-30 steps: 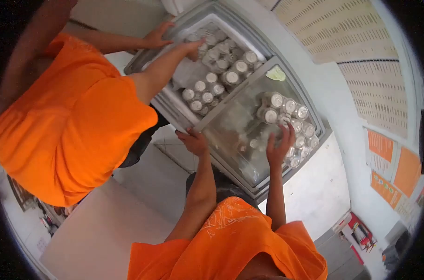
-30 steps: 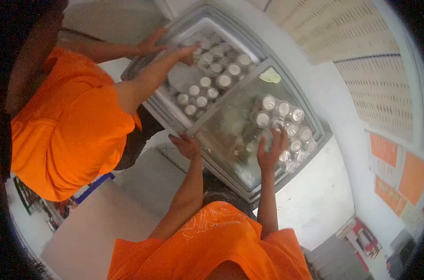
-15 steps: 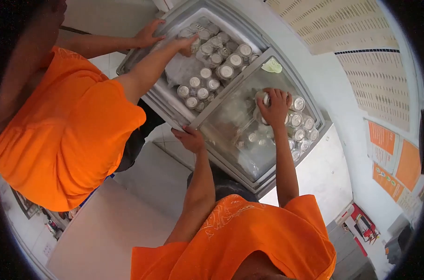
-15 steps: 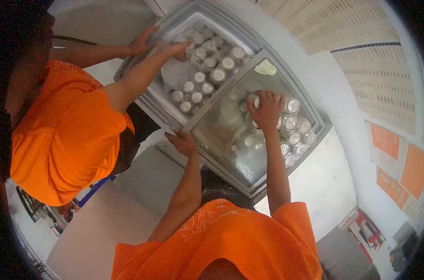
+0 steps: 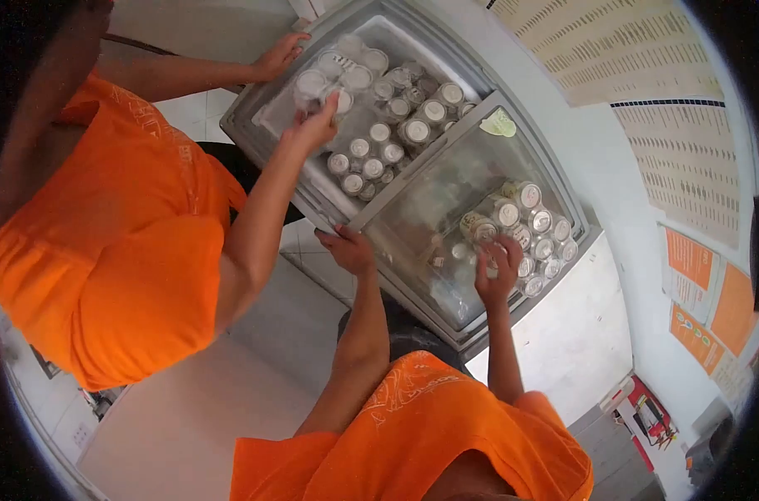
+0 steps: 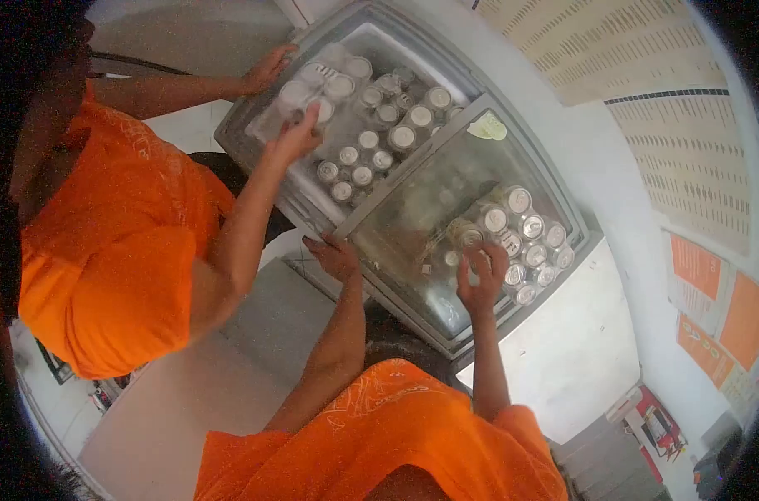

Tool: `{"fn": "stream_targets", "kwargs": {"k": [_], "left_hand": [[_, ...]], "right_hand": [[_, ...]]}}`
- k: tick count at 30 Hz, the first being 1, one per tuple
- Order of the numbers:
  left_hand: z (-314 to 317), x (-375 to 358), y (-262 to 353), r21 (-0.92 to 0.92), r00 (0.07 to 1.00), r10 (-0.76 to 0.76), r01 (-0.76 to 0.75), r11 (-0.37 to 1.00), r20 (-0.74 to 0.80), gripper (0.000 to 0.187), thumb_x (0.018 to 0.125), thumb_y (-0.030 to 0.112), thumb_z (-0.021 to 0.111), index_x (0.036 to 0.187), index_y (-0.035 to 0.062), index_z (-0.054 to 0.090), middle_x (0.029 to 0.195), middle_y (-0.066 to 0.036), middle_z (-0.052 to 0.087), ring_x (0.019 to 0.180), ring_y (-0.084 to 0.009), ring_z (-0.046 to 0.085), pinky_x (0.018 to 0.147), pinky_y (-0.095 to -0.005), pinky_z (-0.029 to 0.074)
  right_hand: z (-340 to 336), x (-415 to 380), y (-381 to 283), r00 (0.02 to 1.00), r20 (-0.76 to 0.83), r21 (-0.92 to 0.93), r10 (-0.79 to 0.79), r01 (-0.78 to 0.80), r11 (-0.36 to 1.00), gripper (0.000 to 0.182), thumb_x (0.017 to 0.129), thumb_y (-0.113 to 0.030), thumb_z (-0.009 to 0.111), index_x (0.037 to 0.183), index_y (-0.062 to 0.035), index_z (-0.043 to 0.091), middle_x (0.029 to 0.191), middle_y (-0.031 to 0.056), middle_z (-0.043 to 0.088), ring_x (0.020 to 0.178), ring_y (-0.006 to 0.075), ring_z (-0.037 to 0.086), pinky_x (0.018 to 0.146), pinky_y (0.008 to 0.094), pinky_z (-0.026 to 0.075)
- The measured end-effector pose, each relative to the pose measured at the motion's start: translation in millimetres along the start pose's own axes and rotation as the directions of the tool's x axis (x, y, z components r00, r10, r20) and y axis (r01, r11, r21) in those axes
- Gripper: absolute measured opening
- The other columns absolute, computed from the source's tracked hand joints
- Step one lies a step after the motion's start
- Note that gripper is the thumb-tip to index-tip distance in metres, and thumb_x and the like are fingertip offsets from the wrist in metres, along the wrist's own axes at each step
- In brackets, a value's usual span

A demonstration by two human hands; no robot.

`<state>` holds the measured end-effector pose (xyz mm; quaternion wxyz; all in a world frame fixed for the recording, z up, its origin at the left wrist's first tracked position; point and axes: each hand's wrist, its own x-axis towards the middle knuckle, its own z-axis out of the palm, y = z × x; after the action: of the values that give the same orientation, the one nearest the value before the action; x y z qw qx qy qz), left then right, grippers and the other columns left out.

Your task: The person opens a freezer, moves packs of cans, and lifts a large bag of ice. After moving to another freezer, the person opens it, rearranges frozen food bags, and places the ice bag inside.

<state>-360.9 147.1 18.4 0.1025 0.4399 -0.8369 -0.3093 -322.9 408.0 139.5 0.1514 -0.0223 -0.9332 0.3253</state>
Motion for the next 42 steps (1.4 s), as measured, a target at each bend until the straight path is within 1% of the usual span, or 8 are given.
{"fn": "stream_targets", "kwargs": {"k": [6,8,11,12,15,21,23,42], "left_hand": [[-1.4,1.1,7.5,-0.015,0.999,-0.031,0.032,0.999,0.037,0.064,0.104,0.036,0.035,0.146,-0.0097,0.022,0.137,-0.036,0.04,0.118,-0.0483,0.052,0.095,-0.0532,0.047],[0.9,2.9,2.0,-0.024,0.997,-0.053,0.055,0.998,0.057,0.063,0.105,0.038,0.033,0.146,-0.0096,0.024,0.141,-0.036,0.037,0.123,-0.0474,0.049,0.101,-0.0519,0.045],[5.7,3.7,-8.8,-0.088,0.965,0.251,-0.257,0.962,-0.072,0.052,0.101,0.034,0.046,0.134,-0.0072,0.045,0.128,-0.031,0.052,0.106,-0.0456,0.058,0.087,-0.0518,0.047],[3.0,1.6,-10.1,-0.067,0.971,0.232,-0.236,0.969,-0.062,0.052,0.101,0.034,0.046,0.133,-0.0067,0.045,0.128,-0.031,0.053,0.106,-0.0454,0.058,0.086,-0.0518,0.047],[6.2,2.1,-4.9,-0.024,0.983,0.179,-0.18,0.983,-0.039,0.053,0.1,0.036,0.048,0.132,-0.0053,0.047,0.127,-0.03,0.054,0.105,-0.045,0.059,0.085,-0.052,0.048],[0.5,2.1,6.2,-0.081,0.998,0.024,-0.029,0.996,-0.059,0.062,0.102,0.038,0.042,0.143,-0.0069,0.033,0.129,-0.033,0.049,0.108,-0.0484,0.057,0.085,-0.0554,0.048],[-9.9,-1.1,17.6,-0.031,0.993,-0.066,0.069,0.997,0.1,0.069,0.104,0.039,0.032,0.146,-0.0137,0.018,0.138,-0.04,0.038,0.121,-0.0504,0.049,0.1,-0.0544,0.044],[6.2,2.7,-5.2,-0.008,0.999,0.031,-0.031,0.999,-0.008,0.065,0.103,0.037,0.037,0.145,-0.0107,0.023,0.135,-0.036,0.044,0.117,-0.0518,0.051,0.09,-0.0566,0.047]], "right_hand": [[-49.4,-128.8,76.3,0.827,-0.402,-0.139,0.394,-0.48,0.866,0.028,0.097,-0.017,0.056,0.119,0.0013,0.057,0.123,0.021,0.055,0.118,0.0364,0.05,0.105,0.0477,0.036],[-66.8,-172.1,104.9,0.788,-0.505,-0.306,0.353,-0.546,0.78,0.04,0.099,-0.028,0.054,0.125,0.003,0.053,0.124,0.0224,0.053,0.119,0.0369,0.047,0.106,0.0484,0.034],[-77.6,-238.4,146.9,0.648,-0.612,-0.385,0.454,-0.745,0.545,0.059,0.096,-0.05,0.052,0.129,-0.0004,0.051,0.125,0.0234,0.052,0.12,0.0412,0.047,0.104,0.0527,0.035],[-76.6,-243.3,142.4,0.469,-0.562,-0.32,0.682,-0.883,0.343,0.061,0.098,-0.053,0.045,0.135,-0.0039,0.049,0.133,0.0242,0.049,0.127,0.0418,0.044,0.106,0.0537,0.035],[-59.1,-247.1,135.1,0.593,-0.598,-0.491,0.539,-0.803,0.339,0.055,0.103,-0.043,0.038,0.135,0.0,0.049,0.138,0.0279,0.046,0.131,0.0432,0.042,0.106,0.0531,0.036],[-57.9,-237.6,122.2,0.506,-0.605,-0.403,0.614,-0.86,0.312,0.061,0.103,-0.048,0.035,0.142,-0.0019,0.045,0.145,0.0284,0.04,0.136,0.0424,0.037,0.109,0.0542,0.031],[-59.2,-234.1,118.2,0.489,-0.606,-0.39,0.628,-0.87,0.302,0.062,0.103,-0.049,0.035,0.142,-0.002,0.045,0.146,0.0285,0.039,0.136,0.0423,0.037,0.11,0.0544,0.03],[-59.7,-238.7,120.5,0.487,-0.608,-0.341,0.627,-0.873,0.348,0.06,0.101,-0.05,0.038,0.142,-0.007,0.047,0.147,0.0252,0.039,0.138,0.0403,0.035,0.111,0.0531,0.028]]}}
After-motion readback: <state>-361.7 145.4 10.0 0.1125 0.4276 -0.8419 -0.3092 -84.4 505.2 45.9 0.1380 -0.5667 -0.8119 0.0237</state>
